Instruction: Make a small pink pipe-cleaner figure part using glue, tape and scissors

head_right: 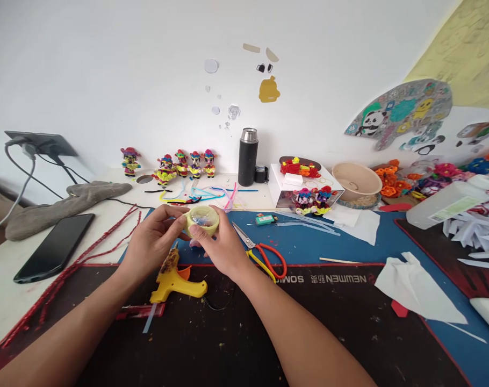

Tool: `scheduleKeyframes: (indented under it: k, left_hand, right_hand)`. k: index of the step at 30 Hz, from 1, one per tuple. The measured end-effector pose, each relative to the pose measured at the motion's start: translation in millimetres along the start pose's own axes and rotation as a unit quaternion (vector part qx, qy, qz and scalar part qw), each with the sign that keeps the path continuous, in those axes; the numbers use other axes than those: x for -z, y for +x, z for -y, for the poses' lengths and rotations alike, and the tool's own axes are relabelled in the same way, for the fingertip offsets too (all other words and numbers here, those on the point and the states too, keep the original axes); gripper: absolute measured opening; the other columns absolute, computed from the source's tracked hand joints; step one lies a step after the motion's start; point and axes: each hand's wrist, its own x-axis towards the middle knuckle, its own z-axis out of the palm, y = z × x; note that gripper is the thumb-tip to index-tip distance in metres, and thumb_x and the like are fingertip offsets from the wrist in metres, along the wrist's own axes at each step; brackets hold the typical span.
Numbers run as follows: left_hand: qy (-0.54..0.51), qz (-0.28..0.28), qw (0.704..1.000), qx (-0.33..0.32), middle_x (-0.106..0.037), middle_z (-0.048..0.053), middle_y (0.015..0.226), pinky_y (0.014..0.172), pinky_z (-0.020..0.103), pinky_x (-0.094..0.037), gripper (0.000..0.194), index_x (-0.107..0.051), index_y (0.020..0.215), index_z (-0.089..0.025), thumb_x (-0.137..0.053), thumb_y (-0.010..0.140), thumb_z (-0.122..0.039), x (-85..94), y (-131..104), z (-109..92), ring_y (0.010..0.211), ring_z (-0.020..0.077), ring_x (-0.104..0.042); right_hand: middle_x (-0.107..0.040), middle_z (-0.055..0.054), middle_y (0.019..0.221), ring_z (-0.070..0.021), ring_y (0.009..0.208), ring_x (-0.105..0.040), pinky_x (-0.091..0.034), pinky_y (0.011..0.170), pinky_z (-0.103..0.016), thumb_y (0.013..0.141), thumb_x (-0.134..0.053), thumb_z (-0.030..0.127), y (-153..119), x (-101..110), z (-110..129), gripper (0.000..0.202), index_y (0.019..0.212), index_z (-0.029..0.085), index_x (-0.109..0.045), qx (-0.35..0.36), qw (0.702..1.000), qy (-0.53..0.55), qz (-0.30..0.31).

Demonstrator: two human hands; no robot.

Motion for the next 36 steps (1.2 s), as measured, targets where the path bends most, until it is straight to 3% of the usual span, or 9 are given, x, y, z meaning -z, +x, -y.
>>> scheduleKeyframes:
  k: [5, 9, 12, 23, 32, 36]
  left_hand:
    - [0.054, 0.01, 0.997, -0.056, -0.067, 0.005, 0.101, 0.065, 0.03, -0.056, 0.023, -0.063, 0.094, -0.023, -0.059, 0.104, -0.044, 1.9, -1.9, -7.0, 0.079, 0.0192, -0.065]
    - [0.11, 0.003, 0.988, -0.109, -0.063, 0.005, 0.093, 0.077, 0.033, -0.052, 0.027, -0.06, 0.083, -0.024, -0.054, 0.105, -0.038, 3.3, -0.7, -12.8, 0.09, 0.0224, -0.062]
    - [0.104, -0.006, 0.988, -0.113, -0.065, 0.006, 0.094, 0.086, 0.036, -0.051, 0.029, -0.059, 0.081, -0.024, -0.053, 0.105, -0.039, 5.6, 1.1, -13.0, 0.093, 0.0238, -0.062]
    - [-0.077, 0.004, 0.997, -0.003, -0.067, 0.004, 0.093, 0.07, 0.033, -0.055, 0.025, -0.06, 0.071, -0.022, -0.064, 0.091, -0.035, 3.6, 4.9, -12.6, 0.072, 0.0184, -0.061]
    - [-0.234, -0.001, 0.967, 0.103, -0.064, 0.002, 0.075, 0.061, 0.031, -0.053, 0.013, -0.067, 0.069, -0.021, -0.068, 0.08, -0.028, -3.3, 8.8, -6.2, 0.061, 0.0162, -0.057]
    - [-0.229, 0.023, 0.969, 0.09, -0.066, 0.003, 0.081, 0.062, 0.031, -0.054, 0.016, -0.067, 0.07, -0.02, -0.07, 0.083, -0.03, 0.7, 9.5, -6.8, 0.065, 0.0166, -0.06]
  right_hand:
    - [-0.071, -0.006, 0.115, -0.0183, 0.077, -0.076, -0.051, 0.046, -0.021, 0.085, -0.084, 0.062, 3.0, 0.7, 0.6, 0.076, 0.142, 0.028, -0.047, 0.008, 0.999, 0.046, 0.009]
    - [-0.07, -0.001, 0.094, -0.0152, 0.066, -0.069, -0.048, 0.044, -0.02, 0.08, -0.089, 0.061, 2.0, -0.5, 1.3, 0.072, 0.132, 0.026, -0.051, -0.002, 0.999, 0.033, 0.002]
    - [-0.069, 0.002, 0.086, -0.0113, 0.055, -0.059, -0.046, 0.042, -0.02, 0.082, -0.088, 0.058, 1.1, -0.2, 1.8, 0.065, 0.127, 0.025, -0.055, 0.005, 1.0, -0.001, -0.004]
    - [-0.062, 0.008, 0.069, -0.0065, 0.04, -0.044, -0.033, 0.036, -0.019, 0.08, -0.085, 0.062, 2.8, 4.0, 6.8, 0.058, 0.111, 0.022, -0.057, 0.008, 1.0, 0.002, 0.016]
    - [-0.06, 0.009, 0.068, -0.0052, 0.04, -0.042, -0.029, 0.035, -0.018, 0.078, -0.085, 0.065, 5.9, 4.9, 6.2, 0.058, 0.104, 0.021, -0.056, -0.015, 0.999, 0.033, 0.032]
    - [-0.06, 0.009, 0.068, -0.0057, 0.041, -0.044, -0.031, 0.036, -0.018, 0.079, -0.085, 0.065, 4.5, 5.8, 4.8, 0.06, 0.107, 0.021, -0.055, -0.011, 0.998, 0.038, 0.038]
